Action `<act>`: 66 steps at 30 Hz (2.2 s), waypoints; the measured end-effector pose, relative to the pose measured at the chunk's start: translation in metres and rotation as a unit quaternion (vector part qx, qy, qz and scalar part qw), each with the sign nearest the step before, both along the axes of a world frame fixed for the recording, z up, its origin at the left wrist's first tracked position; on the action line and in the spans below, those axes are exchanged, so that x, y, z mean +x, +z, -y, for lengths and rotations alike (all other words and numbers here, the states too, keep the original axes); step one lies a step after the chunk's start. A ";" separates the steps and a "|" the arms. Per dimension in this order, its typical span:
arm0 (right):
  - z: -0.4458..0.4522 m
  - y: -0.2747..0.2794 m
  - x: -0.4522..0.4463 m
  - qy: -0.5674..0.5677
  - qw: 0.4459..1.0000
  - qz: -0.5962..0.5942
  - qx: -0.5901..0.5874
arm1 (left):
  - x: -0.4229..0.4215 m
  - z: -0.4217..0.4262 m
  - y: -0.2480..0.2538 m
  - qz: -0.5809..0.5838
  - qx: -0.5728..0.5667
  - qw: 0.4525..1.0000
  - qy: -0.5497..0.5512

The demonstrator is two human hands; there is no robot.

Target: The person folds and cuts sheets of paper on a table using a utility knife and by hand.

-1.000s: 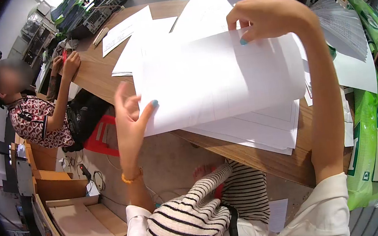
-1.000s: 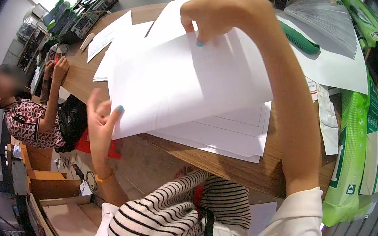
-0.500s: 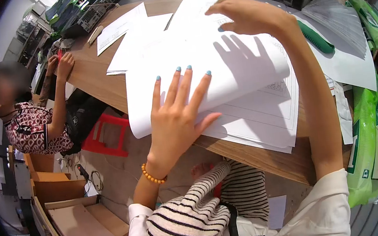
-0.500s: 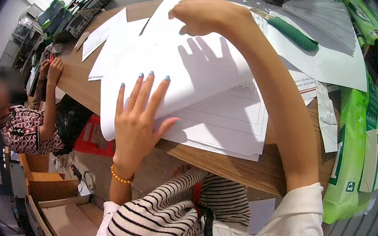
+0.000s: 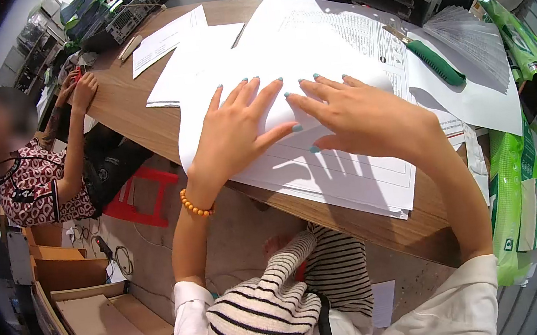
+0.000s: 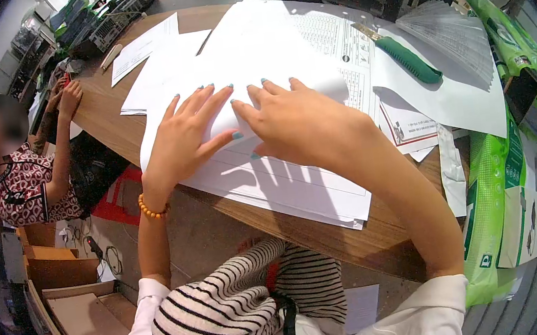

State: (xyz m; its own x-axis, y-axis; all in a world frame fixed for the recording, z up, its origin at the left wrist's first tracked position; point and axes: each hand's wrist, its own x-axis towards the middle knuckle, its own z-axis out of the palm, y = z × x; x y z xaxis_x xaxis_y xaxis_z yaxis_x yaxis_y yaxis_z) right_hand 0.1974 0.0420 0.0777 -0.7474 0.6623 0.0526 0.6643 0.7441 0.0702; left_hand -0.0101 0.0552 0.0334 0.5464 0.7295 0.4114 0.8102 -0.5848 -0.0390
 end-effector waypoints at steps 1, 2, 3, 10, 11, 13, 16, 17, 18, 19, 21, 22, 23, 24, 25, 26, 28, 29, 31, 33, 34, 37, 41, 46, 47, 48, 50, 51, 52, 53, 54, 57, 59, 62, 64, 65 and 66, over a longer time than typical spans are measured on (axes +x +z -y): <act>0.002 -0.005 0.006 0.001 1.000 0.000 0.002 | 0.007 0.002 -0.001 0.000 0.002 1.000 0.001; 0.001 -0.007 0.008 -0.012 1.000 -0.004 -0.007 | 0.010 0.002 -0.001 0.008 0.023 1.000 0.006; -0.001 -0.009 0.008 -0.026 0.999 -0.008 -0.017 | 0.011 0.001 -0.001 0.017 0.044 0.999 0.010; -0.014 -0.011 0.006 -0.032 0.999 0.008 -0.038 | 0.025 0.021 -0.012 0.045 0.041 0.998 0.027; -0.016 -0.012 0.006 -0.035 0.998 0.010 -0.042 | 0.025 0.019 -0.014 0.045 0.040 0.998 0.028; -0.016 -0.013 0.007 -0.037 0.998 0.012 -0.045 | 0.026 0.018 -0.018 0.059 0.052 0.996 0.028; -0.015 -0.013 0.007 -0.041 0.998 0.016 -0.052 | 0.025 0.020 -0.016 0.054 0.019 0.998 0.036; -0.015 -0.014 0.008 -0.040 0.998 0.012 -0.047 | 0.025 0.020 -0.016 0.054 0.020 0.998 0.035; -0.016 -0.015 0.008 -0.039 0.998 0.008 -0.045 | 0.026 0.019 -0.016 0.053 0.018 0.998 0.034; -0.017 -0.016 0.009 -0.040 0.998 0.007 -0.047 | 0.025 0.019 -0.016 0.053 0.016 0.998 0.033; -0.019 -0.020 0.010 -0.025 0.999 -0.021 -0.035 | 0.025 0.018 -0.017 0.053 0.013 0.998 0.033; -0.020 -0.021 0.010 -0.025 0.999 -0.022 -0.035 | 0.025 0.017 -0.017 0.053 0.011 0.998 0.034; -0.021 -0.021 0.010 -0.023 0.999 -0.019 -0.041 | 0.025 0.017 -0.018 0.053 0.010 0.998 0.033; -0.022 -0.021 0.010 -0.020 0.999 -0.017 -0.045 | 0.025 0.017 -0.018 0.052 0.011 0.998 0.034; -0.022 -0.021 0.010 -0.020 0.999 -0.017 -0.046 | 0.024 0.016 -0.018 0.052 0.011 0.998 0.036; -0.023 -0.022 0.010 -0.023 0.998 -0.018 -0.047 | 0.024 0.016 -0.018 0.052 0.010 0.998 0.035; -0.023 -0.023 0.010 -0.025 0.998 -0.018 -0.047 | 0.024 0.017 -0.017 0.051 0.001 0.998 0.037; -0.023 -0.024 0.010 -0.027 0.998 -0.021 -0.047 | 0.024 0.017 -0.017 0.050 0.001 0.998 0.037; -0.023 -0.024 0.010 -0.029 0.998 -0.024 -0.046 | 0.024 0.016 -0.017 0.048 -0.004 0.998 0.039; -0.024 -0.024 0.010 -0.033 0.998 -0.018 -0.058 | 0.024 0.016 -0.018 0.050 -0.008 0.998 0.039; -0.025 -0.024 0.010 -0.033 0.998 -0.018 -0.058 | 0.024 0.017 -0.018 0.052 -0.011 0.998 0.040; -0.025 -0.023 0.009 -0.036 0.997 -0.009 -0.064 | 0.024 0.017 -0.019 0.059 -0.025 0.997 0.042; -0.024 -0.021 0.007 -0.043 0.996 -0.003 -0.082 | 0.023 0.019 -0.021 0.030 -0.048 0.997 0.050; -0.019 -0.027 0.005 -0.060 0.996 0.033 -0.059 | 0.021 0.023 -0.024 -0.024 -0.085 0.994 0.063; -0.019 -0.032 0.007 -0.052 0.998 0.018 -0.032 | 0.021 0.024 -0.024 -0.025 -0.085 0.994 0.064; -0.018 -0.032 0.007 -0.044 0.999 0.003 -0.004 | 0.022 0.024 -0.023 -0.025 -0.092 0.993 0.068; -0.026 -0.027 0.007 -0.021 1.000 0.003 -0.017 | 0.022 0.024 -0.022 -0.027 -0.097 0.992 0.071; -0.030 -0.023 0.007 0.000 0.999 0.003 -0.033 | 0.022 0.024 -0.022 -0.027 -0.097 0.992 0.072; -0.034 -0.021 0.006 -0.001 0.999 0.002 -0.032 | 0.023 0.023 -0.023 -0.027 -0.098 0.992 0.072; -0.037 -0.019 0.004 0.013 0.996 -0.088 -0.018 | 0.023 0.023 -0.024 -0.028 -0.097 0.992 0.070; -0.039 -0.017 0.001 0.028 0.984 -0.177 -0.004 | 0.023 0.023 -0.025 -0.014 -0.083 0.994 0.065; -0.033 -0.034 -0.018 -0.002 0.973 -0.225 0.040 | 0.022 0.022 -0.028 0.000 -0.063 0.996 0.059; -0.028 -0.044 -0.024 -0.001 0.975 -0.218 0.041 | 0.022 0.021 -0.028 -0.001 -0.061 0.996 0.058; -0.029 -0.053 -0.025 0.018 0.981 -0.161 0.104 | 0.022 0.021 -0.029 0.008 -0.055 0.997 0.055; -0.030 -0.053 -0.024 0.038 0.982 -0.134 0.128 | 0.021 0.021 -0.029 0.006 -0.053 0.997 0.055; -0.031 -0.053 -0.024 0.058 0.981 -0.109 0.153 | 0.021 0.021 -0.029 0.006 -0.053 0.997 0.055; -0.032 -0.052 -0.022 0.058 0.980 -0.109 0.153 | 0.021 0.021 -0.029 0.006 -0.051 0.997 0.053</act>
